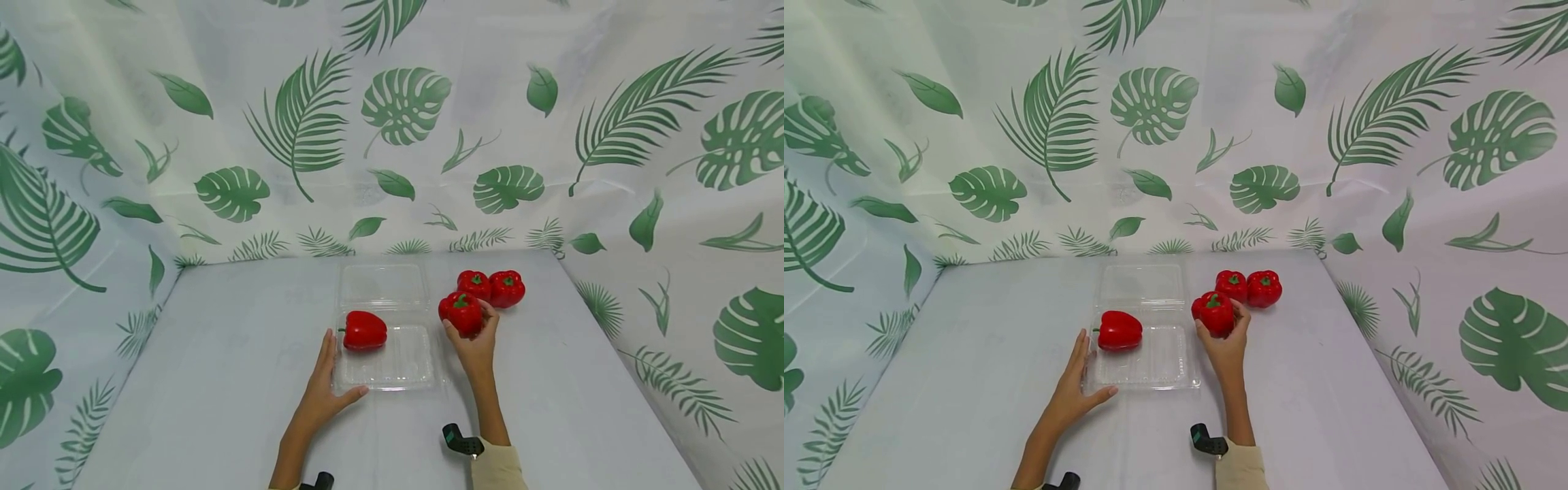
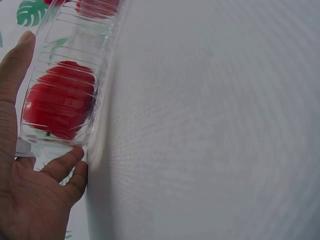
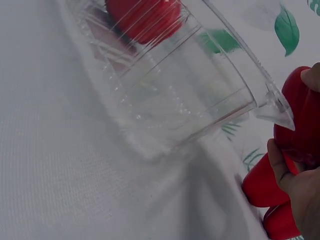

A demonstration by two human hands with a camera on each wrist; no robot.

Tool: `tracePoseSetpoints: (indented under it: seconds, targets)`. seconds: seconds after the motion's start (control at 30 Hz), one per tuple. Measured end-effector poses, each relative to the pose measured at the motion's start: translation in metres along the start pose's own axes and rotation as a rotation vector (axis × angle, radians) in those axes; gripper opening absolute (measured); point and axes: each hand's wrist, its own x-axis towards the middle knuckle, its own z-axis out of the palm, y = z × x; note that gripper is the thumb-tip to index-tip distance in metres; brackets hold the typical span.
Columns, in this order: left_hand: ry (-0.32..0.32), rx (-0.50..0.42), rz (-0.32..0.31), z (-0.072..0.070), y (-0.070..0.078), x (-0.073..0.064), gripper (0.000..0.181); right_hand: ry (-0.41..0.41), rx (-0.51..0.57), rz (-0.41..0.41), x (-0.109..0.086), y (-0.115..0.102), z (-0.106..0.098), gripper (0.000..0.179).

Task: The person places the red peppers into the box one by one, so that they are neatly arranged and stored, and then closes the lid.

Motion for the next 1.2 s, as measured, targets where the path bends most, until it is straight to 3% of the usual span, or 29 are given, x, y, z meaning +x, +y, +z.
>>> tracePoseSetpoints:
  seconds: [0.2, 0.53, 0.83, 1.03, 1.2]
  targets:
    - [0.003, -0.003, 0.01, 0.0, -0.001, 0.0, 0.113, -0.068, 0.083, -0.04, 0.003, -0.006, 0.004, 0.079]
    - [0.009, -0.006, 0.009, 0.0, 0.0, -0.001, 0.113, -0.158, 0.047, -0.048, 0.001, -0.016, 0.007, 0.078]
    - [0.003, -0.016, 0.002, 0.0, 0.001, -0.001, 0.112, -0.247, -0.048, -0.145, 0.003, -0.013, 0.011, 0.075]
    - [0.004, 0.004, -0.028, 0.0, 0.001, -0.001, 0.114, -0.293, -0.173, -0.206, 0.004, -0.014, 0.014, 0.073]
    - [0.012, 0.017, -0.013, 0.001, -0.001, 0.0, 0.114, -0.331, -0.26, -0.245, 0.003, -0.012, 0.016, 0.072]
